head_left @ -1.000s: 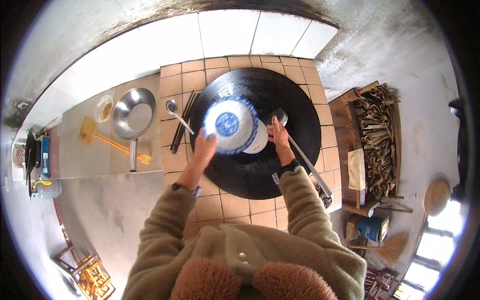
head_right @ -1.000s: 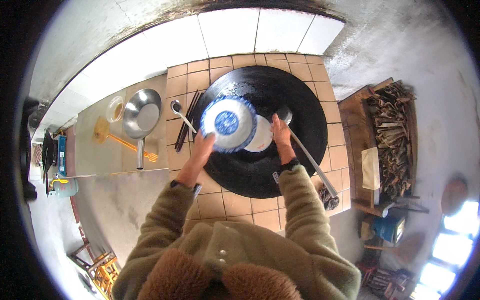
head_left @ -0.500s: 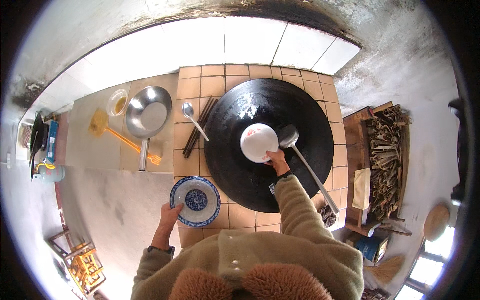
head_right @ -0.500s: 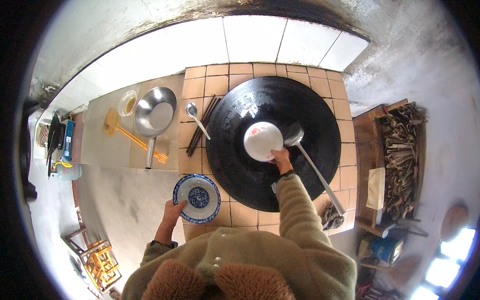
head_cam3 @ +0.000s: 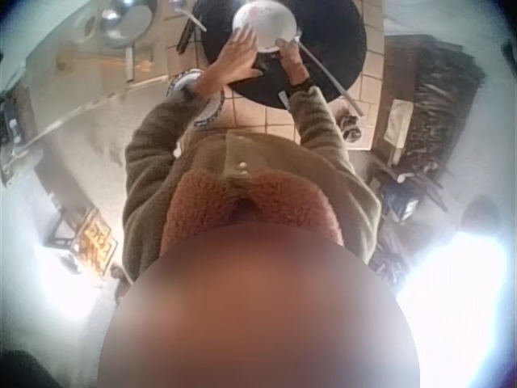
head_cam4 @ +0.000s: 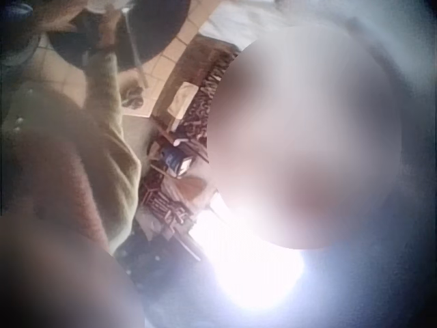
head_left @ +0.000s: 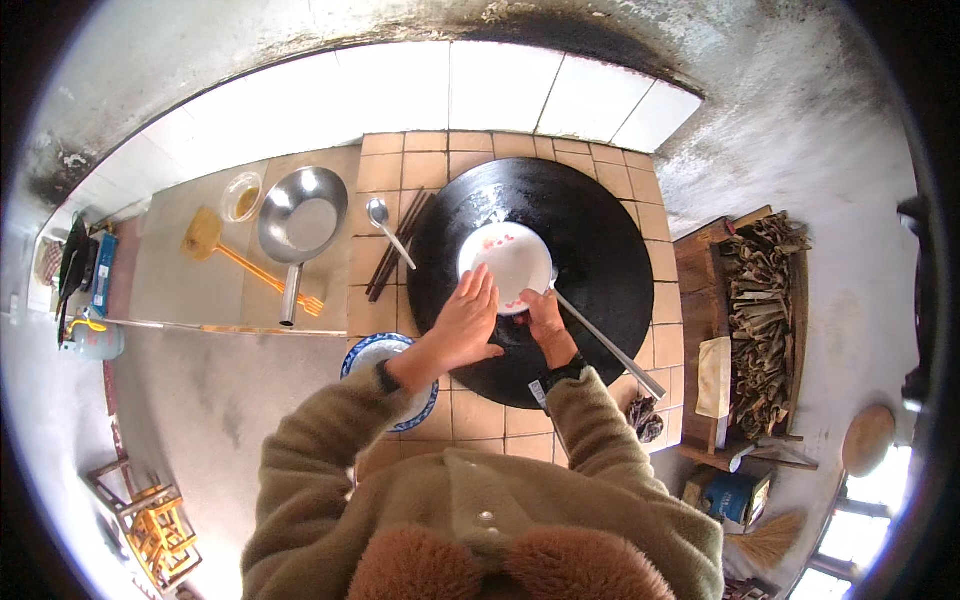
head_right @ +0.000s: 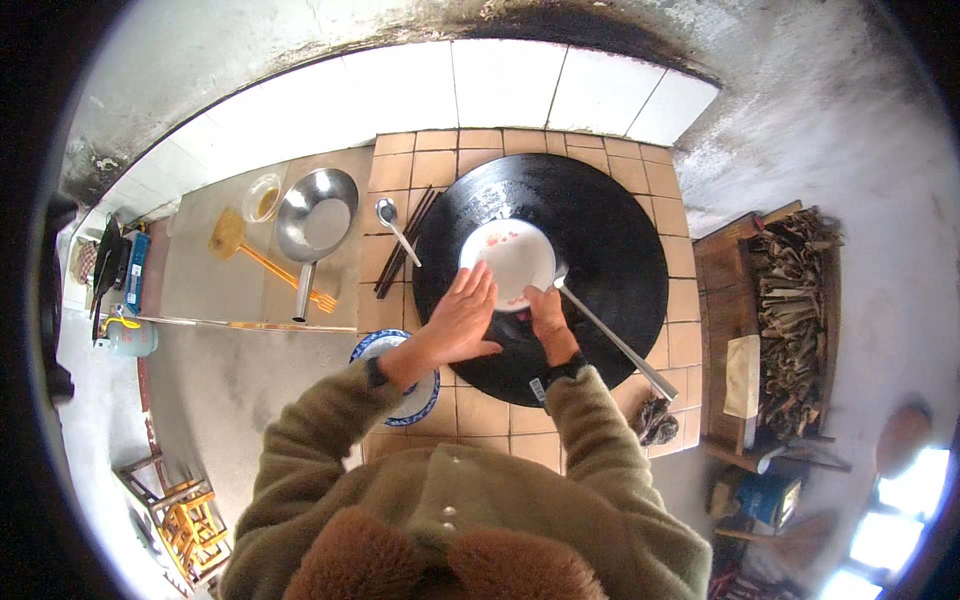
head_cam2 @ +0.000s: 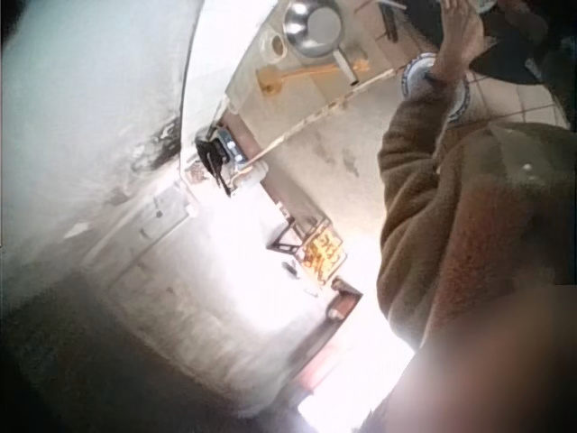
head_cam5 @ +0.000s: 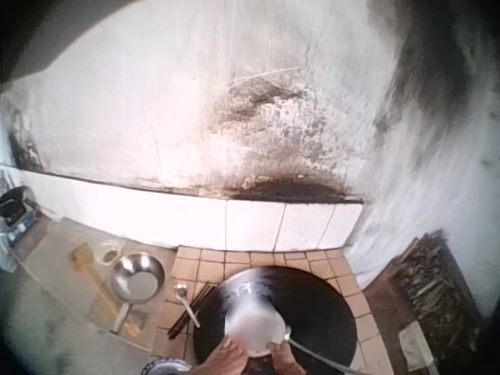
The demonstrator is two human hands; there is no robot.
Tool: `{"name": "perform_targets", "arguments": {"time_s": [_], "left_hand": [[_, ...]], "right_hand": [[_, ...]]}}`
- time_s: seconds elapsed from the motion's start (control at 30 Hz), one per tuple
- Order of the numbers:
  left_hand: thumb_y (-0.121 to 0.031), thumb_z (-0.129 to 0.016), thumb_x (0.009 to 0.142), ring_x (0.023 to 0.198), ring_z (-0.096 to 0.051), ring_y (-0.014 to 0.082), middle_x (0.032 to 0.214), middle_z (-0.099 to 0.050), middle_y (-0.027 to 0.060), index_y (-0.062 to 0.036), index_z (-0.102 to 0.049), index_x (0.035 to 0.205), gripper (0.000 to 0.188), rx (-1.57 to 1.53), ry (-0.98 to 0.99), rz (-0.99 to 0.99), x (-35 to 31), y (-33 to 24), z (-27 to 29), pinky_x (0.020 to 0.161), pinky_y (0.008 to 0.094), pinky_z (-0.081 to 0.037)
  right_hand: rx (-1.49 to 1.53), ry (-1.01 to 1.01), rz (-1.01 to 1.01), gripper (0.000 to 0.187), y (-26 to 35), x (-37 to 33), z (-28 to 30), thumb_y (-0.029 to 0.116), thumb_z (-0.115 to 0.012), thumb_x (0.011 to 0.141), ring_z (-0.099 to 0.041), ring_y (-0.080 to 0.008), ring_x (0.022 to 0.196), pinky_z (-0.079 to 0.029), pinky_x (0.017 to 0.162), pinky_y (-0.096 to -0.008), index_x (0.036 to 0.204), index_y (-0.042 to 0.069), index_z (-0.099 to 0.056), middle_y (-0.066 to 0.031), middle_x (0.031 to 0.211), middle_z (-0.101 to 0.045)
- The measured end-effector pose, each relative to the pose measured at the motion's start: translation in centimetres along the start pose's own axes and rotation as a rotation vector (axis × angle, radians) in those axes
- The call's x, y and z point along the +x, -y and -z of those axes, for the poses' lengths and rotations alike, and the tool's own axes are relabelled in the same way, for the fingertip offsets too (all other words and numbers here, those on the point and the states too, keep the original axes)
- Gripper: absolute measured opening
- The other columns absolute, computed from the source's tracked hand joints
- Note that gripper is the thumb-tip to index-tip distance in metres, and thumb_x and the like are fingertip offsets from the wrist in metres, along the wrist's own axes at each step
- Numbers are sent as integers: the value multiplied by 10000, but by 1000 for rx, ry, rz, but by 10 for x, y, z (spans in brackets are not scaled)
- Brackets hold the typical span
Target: The person washes a wok, a saucepan, a bowl, and chopsticks using a cloth and water from a tap. They scrub the wok and saucepan, rinse them outdoors, and then wash the bowl and chopsticks before placing them on a shelf.
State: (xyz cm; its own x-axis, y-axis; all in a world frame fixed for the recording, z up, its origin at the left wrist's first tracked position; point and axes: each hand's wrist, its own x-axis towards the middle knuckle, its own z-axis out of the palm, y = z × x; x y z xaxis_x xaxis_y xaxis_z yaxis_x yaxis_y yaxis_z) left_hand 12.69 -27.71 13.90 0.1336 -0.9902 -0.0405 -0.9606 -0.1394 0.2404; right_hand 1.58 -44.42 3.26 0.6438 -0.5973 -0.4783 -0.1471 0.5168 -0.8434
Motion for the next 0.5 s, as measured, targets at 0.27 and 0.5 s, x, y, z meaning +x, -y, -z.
{"name": "perform_targets", "arguments": {"time_s": [0.27,0.5], "left_hand": [[-68,-615,709,1282,-350,418,1411,-268,321,132,-381,1292,660,-531,145,-198,64,-14,-64,1046,391,-343],[-56,-646,694,1339,-267,399,1345,-425,252,65,-466,1262,608,4,98,-166,59,-11,-56,1073,433,-292]], "right_hand": [[69,-77,-85,456,-14,-6,33,408,-514,897,-622,-218,827,-509,570,-353,1168,42,-542,-92,958,-628],[90,-94,-31,444,-27,-6,39,346,-513,913,-619,-229,832,-515,574,-336,1187,-3,-518,-113,993,-616]]}}
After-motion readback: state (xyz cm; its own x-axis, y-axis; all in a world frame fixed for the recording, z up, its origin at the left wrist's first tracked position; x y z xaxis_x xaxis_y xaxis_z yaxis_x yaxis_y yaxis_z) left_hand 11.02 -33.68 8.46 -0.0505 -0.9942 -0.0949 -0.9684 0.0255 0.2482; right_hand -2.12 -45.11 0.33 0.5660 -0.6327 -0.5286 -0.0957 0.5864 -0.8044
